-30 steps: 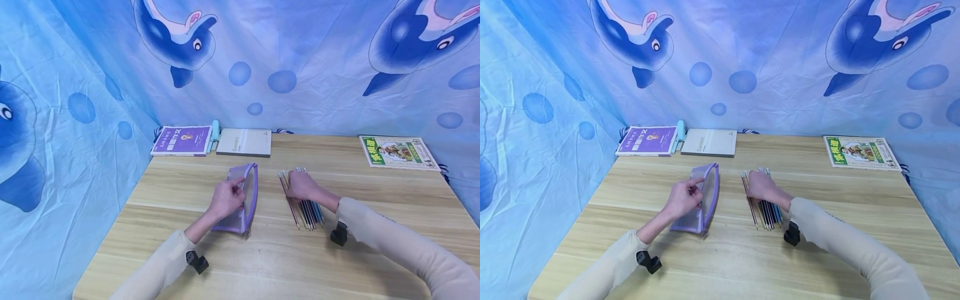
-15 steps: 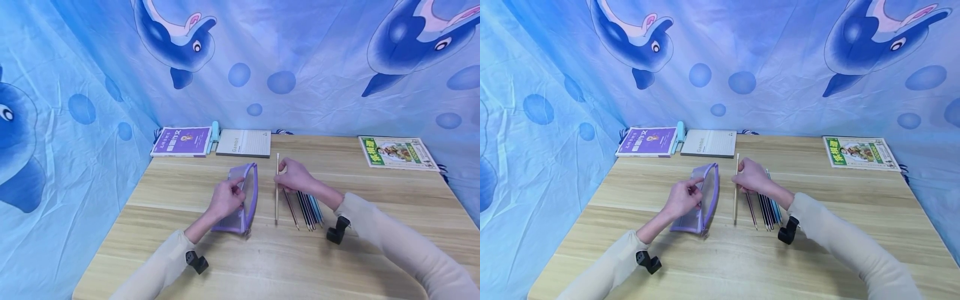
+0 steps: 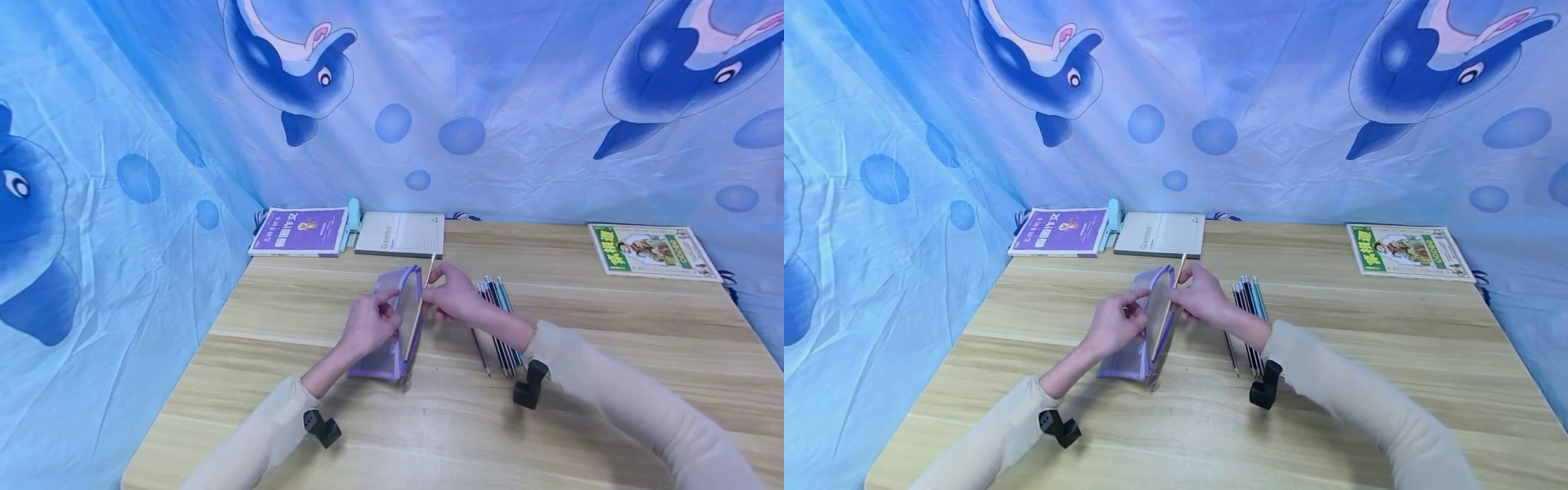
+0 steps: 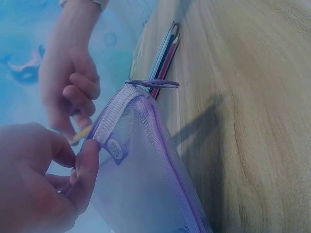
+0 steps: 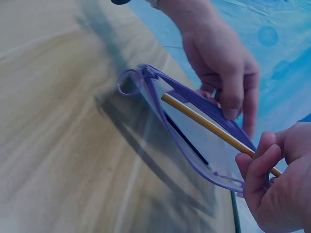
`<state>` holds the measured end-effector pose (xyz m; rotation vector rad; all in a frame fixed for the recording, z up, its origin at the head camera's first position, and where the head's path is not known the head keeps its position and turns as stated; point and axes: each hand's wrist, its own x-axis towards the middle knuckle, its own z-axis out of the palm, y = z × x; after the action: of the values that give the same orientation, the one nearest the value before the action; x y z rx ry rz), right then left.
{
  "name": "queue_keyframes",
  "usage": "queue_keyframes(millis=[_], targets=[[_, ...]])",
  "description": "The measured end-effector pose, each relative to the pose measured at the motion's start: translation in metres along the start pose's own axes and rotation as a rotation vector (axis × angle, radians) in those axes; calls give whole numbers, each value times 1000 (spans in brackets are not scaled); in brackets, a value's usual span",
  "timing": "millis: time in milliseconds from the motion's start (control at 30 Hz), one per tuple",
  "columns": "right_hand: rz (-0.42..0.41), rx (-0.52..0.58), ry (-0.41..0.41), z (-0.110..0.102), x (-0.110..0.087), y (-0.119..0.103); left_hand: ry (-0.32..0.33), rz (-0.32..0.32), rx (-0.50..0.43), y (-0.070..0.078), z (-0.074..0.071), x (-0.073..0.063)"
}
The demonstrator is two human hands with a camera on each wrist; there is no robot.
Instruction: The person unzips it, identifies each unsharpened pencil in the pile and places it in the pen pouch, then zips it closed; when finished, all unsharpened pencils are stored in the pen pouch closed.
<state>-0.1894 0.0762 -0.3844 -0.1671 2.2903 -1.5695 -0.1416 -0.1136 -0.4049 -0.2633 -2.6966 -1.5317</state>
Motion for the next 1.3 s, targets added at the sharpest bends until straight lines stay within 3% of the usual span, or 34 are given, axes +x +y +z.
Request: queue_keyframes(millis=[233, 533, 1100, 1300], targets=[[6, 7, -33, 13, -1, 3, -11, -14, -24, 2, 0, 0], [26, 7, -33, 22, -1, 5, -11, 19, -29, 3, 2, 0], [21, 60, -66, 24, 1, 7, -7, 28, -39, 6, 1, -1], [23, 74, -87, 13, -2, 7, -4, 19, -44, 7, 1, 0]])
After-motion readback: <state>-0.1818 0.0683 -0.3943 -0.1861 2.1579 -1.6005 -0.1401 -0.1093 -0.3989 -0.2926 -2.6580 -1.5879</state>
